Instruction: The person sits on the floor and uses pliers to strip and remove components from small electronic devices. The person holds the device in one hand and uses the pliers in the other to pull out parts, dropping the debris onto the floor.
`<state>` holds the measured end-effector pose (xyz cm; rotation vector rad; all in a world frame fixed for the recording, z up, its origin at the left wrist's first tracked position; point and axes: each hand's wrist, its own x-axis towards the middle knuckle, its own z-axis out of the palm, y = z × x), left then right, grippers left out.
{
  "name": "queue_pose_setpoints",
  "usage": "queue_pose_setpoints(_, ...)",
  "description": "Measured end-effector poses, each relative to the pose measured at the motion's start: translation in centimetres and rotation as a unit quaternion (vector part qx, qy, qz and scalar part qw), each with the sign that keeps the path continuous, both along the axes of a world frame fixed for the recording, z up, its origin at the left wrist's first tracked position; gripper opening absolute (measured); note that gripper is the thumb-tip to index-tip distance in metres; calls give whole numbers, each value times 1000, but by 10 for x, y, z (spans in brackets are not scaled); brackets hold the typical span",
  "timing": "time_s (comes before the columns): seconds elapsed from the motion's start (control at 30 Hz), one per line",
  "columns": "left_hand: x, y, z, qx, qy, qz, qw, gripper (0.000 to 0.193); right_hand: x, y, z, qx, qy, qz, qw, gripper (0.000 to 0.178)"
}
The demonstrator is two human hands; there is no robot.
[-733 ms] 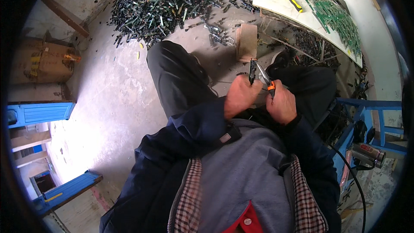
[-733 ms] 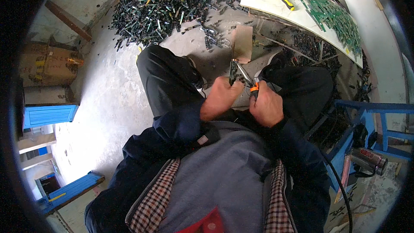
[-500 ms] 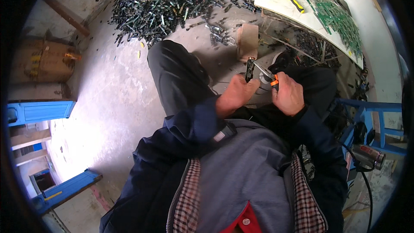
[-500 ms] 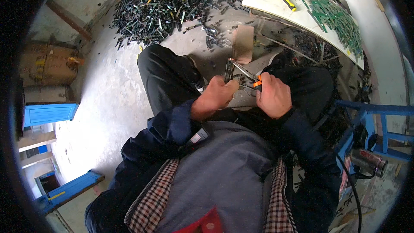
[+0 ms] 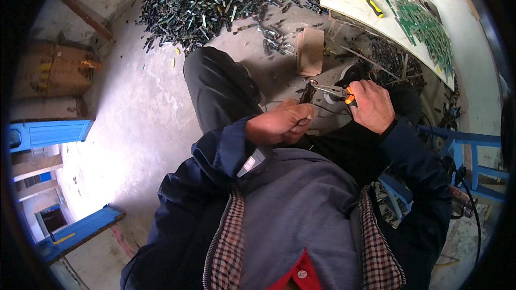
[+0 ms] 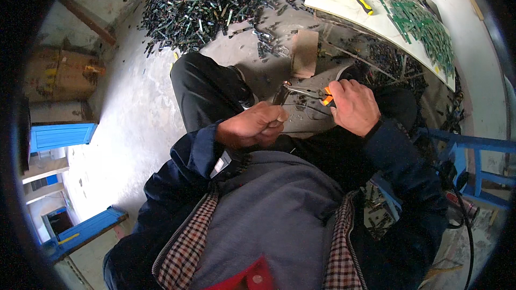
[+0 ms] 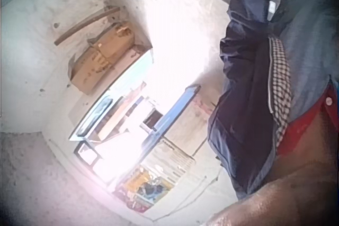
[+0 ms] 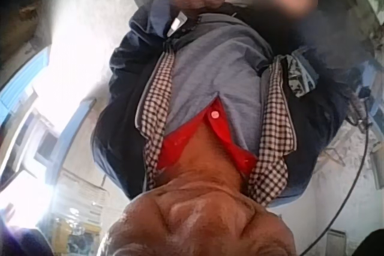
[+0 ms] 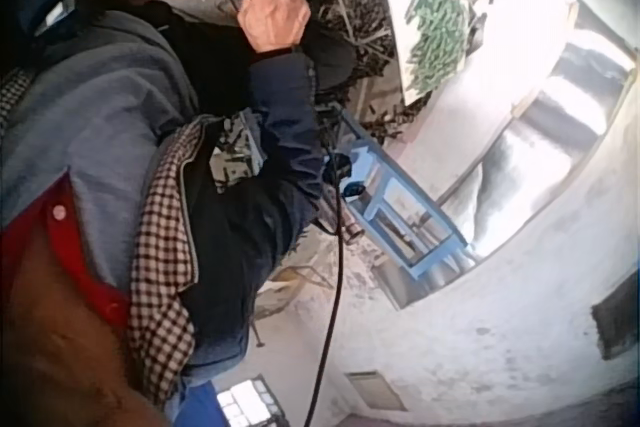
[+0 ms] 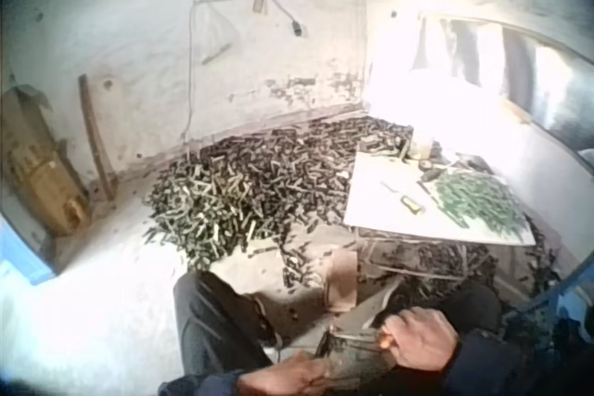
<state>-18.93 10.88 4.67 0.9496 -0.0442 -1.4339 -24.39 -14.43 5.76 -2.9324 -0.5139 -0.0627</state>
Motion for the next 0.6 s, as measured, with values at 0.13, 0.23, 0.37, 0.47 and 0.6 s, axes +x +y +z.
queue_pose_setpoints(0.13,1,8,-6,-51,35,-35,997,35,3,-3,10,9,8,20,1000,39)
queue_pose_setpoints(0.23,5,11,-6,-77,66,-45,994,36,3,2,12,110,24,35,993,32)
queue_pose_setpoints(0.37,4,3,6,-49,3,-9,999,37,-4,8,1,256,184,-40,948,19)
queue_pose_setpoints(0.47,-1,-3,6,23,0,57,998,37,-16,15,-7,547,377,-109,740,20)
queue_pose_setpoints(0.6,-5,-2,-6,13,5,93,996,35,-33,31,0,664,450,-97,589,25)
